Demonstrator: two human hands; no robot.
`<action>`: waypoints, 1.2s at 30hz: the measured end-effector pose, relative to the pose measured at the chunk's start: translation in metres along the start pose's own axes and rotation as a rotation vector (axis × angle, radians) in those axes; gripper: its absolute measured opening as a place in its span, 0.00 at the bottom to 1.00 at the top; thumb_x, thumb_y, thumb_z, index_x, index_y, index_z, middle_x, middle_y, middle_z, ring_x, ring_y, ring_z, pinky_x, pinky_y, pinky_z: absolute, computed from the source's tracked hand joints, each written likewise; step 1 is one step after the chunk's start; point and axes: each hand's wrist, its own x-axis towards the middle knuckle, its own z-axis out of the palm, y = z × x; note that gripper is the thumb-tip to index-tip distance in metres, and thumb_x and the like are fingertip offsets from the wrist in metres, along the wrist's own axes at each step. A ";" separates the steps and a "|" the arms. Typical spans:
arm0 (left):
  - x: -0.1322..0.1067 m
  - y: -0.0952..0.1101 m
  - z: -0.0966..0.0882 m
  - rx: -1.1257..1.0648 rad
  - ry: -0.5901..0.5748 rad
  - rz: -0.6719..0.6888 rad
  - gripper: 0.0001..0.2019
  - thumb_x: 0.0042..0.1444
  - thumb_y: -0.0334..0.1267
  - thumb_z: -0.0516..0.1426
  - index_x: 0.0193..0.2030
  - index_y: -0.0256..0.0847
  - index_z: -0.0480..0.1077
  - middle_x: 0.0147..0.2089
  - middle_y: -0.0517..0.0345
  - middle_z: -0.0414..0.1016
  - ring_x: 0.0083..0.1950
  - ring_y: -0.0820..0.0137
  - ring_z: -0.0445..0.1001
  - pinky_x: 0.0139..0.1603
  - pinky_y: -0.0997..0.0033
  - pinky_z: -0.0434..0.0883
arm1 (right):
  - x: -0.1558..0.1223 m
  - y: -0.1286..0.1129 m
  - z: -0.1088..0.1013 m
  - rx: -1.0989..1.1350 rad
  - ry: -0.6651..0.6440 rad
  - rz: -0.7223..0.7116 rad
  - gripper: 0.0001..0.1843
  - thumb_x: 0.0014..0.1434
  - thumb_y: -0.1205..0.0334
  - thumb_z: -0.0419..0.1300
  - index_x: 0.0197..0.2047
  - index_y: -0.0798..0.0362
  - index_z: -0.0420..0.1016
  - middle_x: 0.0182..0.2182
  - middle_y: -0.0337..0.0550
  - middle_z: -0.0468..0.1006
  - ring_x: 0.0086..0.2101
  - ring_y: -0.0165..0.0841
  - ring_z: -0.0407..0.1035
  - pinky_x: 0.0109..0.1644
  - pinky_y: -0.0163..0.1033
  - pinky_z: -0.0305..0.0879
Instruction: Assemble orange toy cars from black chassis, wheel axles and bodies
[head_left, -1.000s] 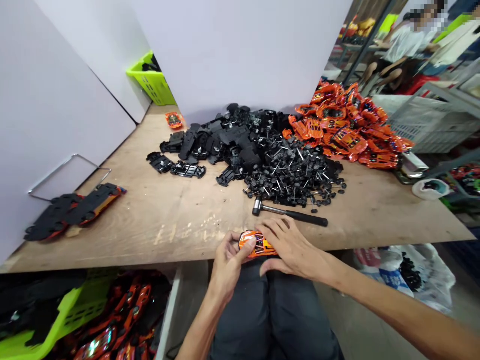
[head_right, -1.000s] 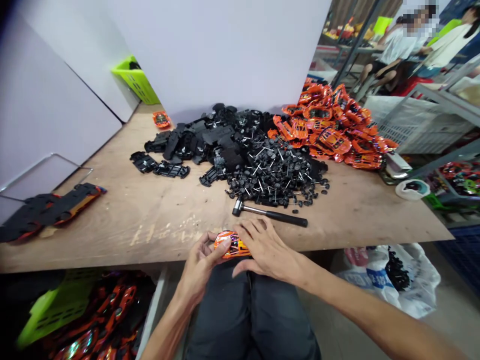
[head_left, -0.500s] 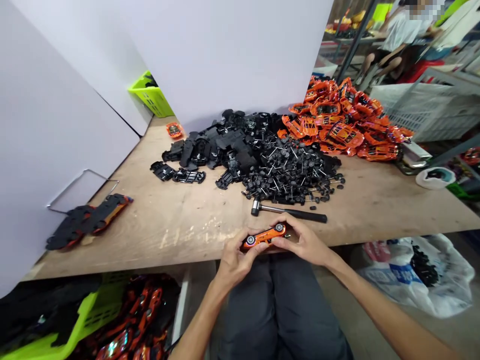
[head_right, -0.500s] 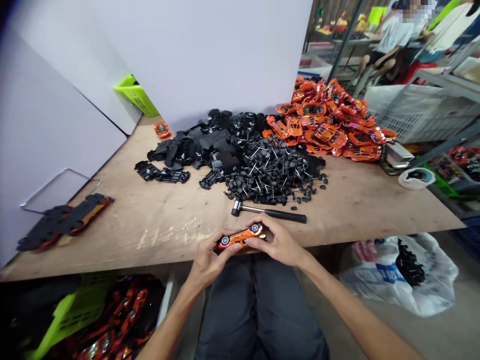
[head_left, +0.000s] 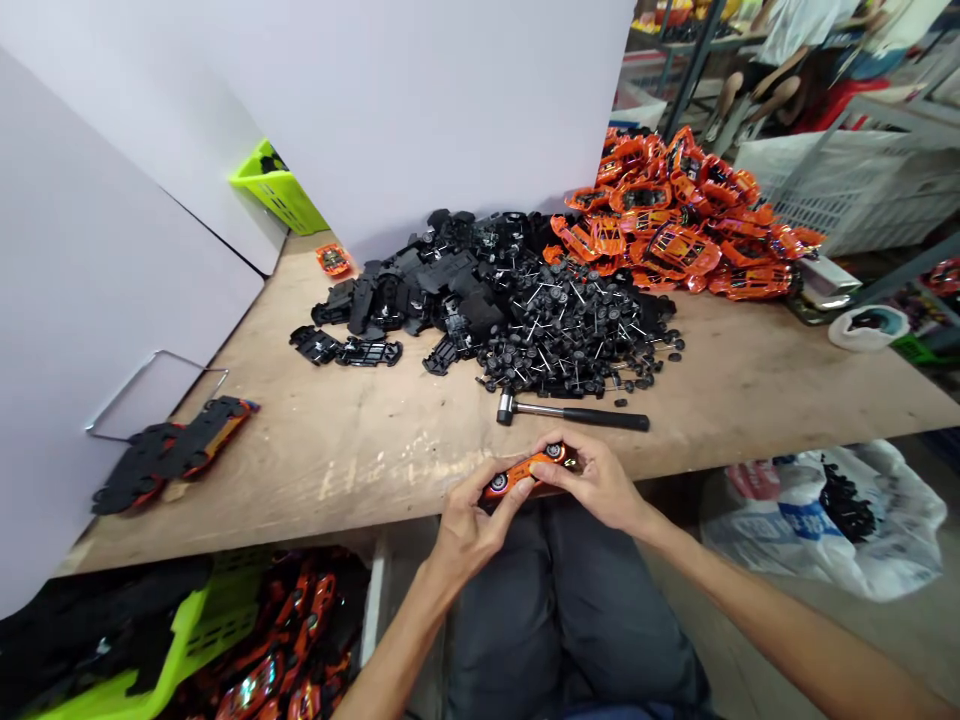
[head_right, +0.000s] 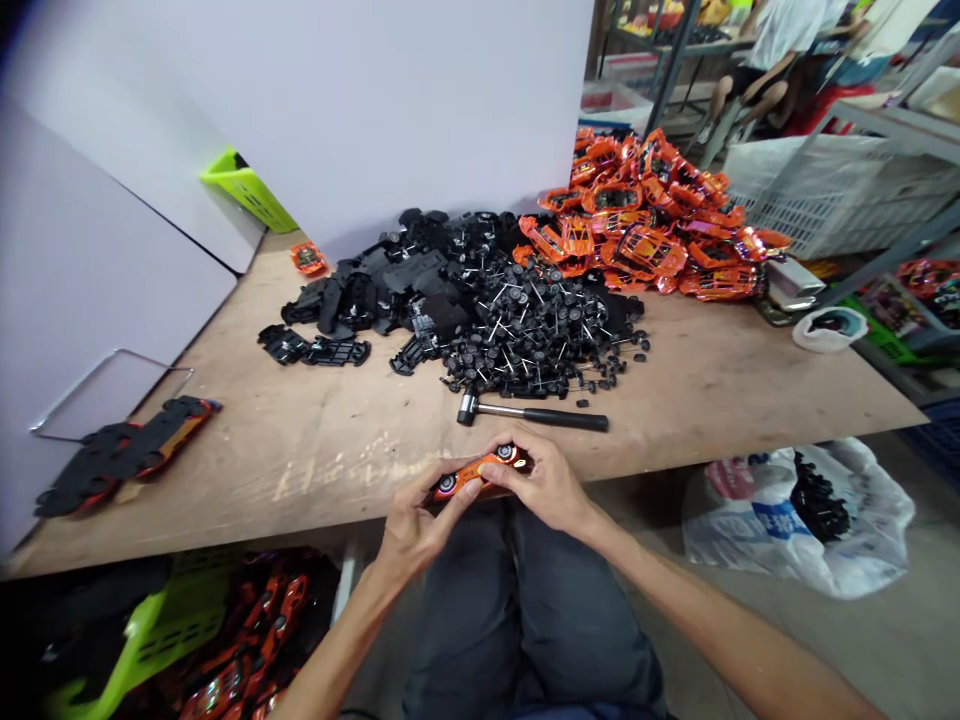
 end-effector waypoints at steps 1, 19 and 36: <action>0.002 0.003 -0.002 0.036 -0.042 0.019 0.13 0.59 0.44 0.66 0.49 0.46 0.82 0.46 0.51 0.86 0.45 0.58 0.82 0.51 0.64 0.74 | 0.000 0.000 0.001 -0.003 0.010 -0.008 0.13 0.65 0.49 0.66 0.45 0.50 0.78 0.40 0.42 0.80 0.41 0.37 0.74 0.48 0.42 0.73; 0.008 -0.005 0.021 0.443 0.145 0.199 0.10 0.54 0.51 0.69 0.38 0.50 0.82 0.35 0.50 0.83 0.38 0.57 0.78 0.43 0.66 0.68 | -0.011 0.007 0.007 -0.072 0.238 -0.068 0.13 0.57 0.55 0.73 0.43 0.50 0.79 0.37 0.40 0.83 0.38 0.39 0.79 0.46 0.44 0.77; 0.005 0.010 0.010 -0.460 0.103 -0.087 0.22 0.53 0.53 0.70 0.46 0.41 0.75 0.44 0.53 0.81 0.47 0.62 0.79 0.51 0.67 0.74 | -0.006 -0.012 0.013 -0.334 0.119 -0.315 0.13 0.68 0.67 0.60 0.53 0.46 0.75 0.48 0.45 0.81 0.50 0.43 0.77 0.56 0.50 0.76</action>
